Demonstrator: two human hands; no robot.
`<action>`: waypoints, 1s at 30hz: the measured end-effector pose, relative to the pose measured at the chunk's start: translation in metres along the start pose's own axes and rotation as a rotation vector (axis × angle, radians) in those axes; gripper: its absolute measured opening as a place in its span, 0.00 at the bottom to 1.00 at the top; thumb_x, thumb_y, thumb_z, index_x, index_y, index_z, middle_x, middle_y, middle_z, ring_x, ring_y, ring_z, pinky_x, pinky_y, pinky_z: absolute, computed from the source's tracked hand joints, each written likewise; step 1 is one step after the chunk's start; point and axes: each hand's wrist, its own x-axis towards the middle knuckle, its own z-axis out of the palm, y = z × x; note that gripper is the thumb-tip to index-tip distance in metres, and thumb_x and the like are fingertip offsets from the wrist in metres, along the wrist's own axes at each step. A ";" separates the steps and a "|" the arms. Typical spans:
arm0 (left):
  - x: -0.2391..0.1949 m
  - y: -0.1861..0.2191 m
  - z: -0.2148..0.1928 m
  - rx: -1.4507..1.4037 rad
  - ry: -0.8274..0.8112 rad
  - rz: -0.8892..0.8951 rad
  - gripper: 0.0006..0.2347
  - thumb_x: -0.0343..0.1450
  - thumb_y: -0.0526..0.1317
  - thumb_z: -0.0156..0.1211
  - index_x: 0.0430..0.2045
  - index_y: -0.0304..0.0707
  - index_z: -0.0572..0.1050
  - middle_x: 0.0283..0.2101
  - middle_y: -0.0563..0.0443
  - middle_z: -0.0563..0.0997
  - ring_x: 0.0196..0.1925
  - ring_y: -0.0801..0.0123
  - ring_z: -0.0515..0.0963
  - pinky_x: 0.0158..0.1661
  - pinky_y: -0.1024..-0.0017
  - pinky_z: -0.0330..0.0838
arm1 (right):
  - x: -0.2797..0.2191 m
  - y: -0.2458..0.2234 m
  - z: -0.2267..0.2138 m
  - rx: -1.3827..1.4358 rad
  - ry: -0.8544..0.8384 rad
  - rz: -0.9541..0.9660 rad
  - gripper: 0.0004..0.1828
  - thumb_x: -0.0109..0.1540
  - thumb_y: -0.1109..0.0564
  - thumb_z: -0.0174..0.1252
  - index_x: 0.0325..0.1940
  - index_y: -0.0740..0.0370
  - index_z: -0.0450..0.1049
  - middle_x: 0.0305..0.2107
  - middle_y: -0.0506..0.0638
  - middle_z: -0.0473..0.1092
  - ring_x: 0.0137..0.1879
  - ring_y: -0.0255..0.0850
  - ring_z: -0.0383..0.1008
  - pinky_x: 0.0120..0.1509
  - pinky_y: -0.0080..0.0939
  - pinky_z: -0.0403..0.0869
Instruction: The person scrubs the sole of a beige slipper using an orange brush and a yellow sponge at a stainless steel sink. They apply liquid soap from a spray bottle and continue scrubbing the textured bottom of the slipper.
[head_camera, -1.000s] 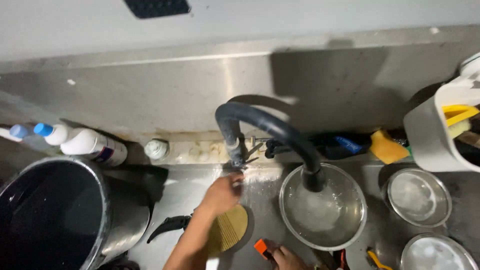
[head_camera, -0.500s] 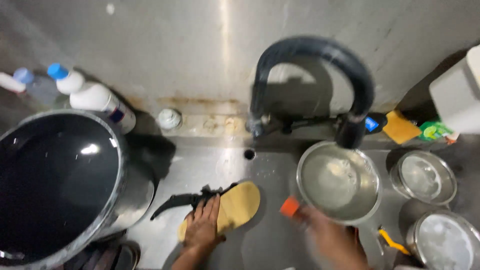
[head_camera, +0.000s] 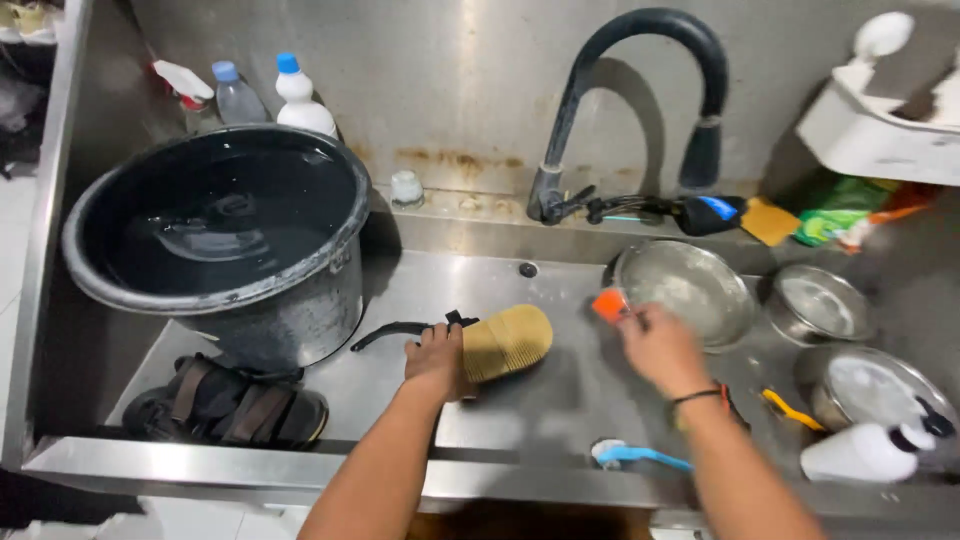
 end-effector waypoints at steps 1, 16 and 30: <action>-0.008 0.001 0.007 0.001 0.021 0.013 0.49 0.57 0.62 0.76 0.69 0.47 0.52 0.64 0.50 0.62 0.67 0.56 0.62 0.61 0.54 0.60 | -0.018 0.006 0.026 0.000 0.025 0.001 0.20 0.64 0.41 0.49 0.52 0.52 0.77 0.45 0.60 0.78 0.54 0.61 0.76 0.57 0.58 0.71; -0.042 -0.001 -0.014 -0.187 -0.087 0.046 0.46 0.60 0.55 0.71 0.71 0.49 0.47 0.67 0.55 0.58 0.70 0.54 0.59 0.66 0.48 0.57 | -0.055 -0.001 0.060 0.053 -0.353 -0.005 0.29 0.67 0.53 0.43 0.73 0.36 0.54 0.49 0.59 0.75 0.50 0.57 0.77 0.52 0.54 0.73; -0.033 -0.009 -0.005 -0.183 -0.027 0.036 0.43 0.64 0.56 0.71 0.67 0.37 0.50 0.60 0.42 0.65 0.58 0.47 0.70 0.52 0.51 0.73 | 0.049 -0.055 0.065 0.189 -0.518 0.017 0.31 0.70 0.35 0.46 0.18 0.51 0.55 0.16 0.43 0.54 0.24 0.36 0.54 0.32 0.41 0.50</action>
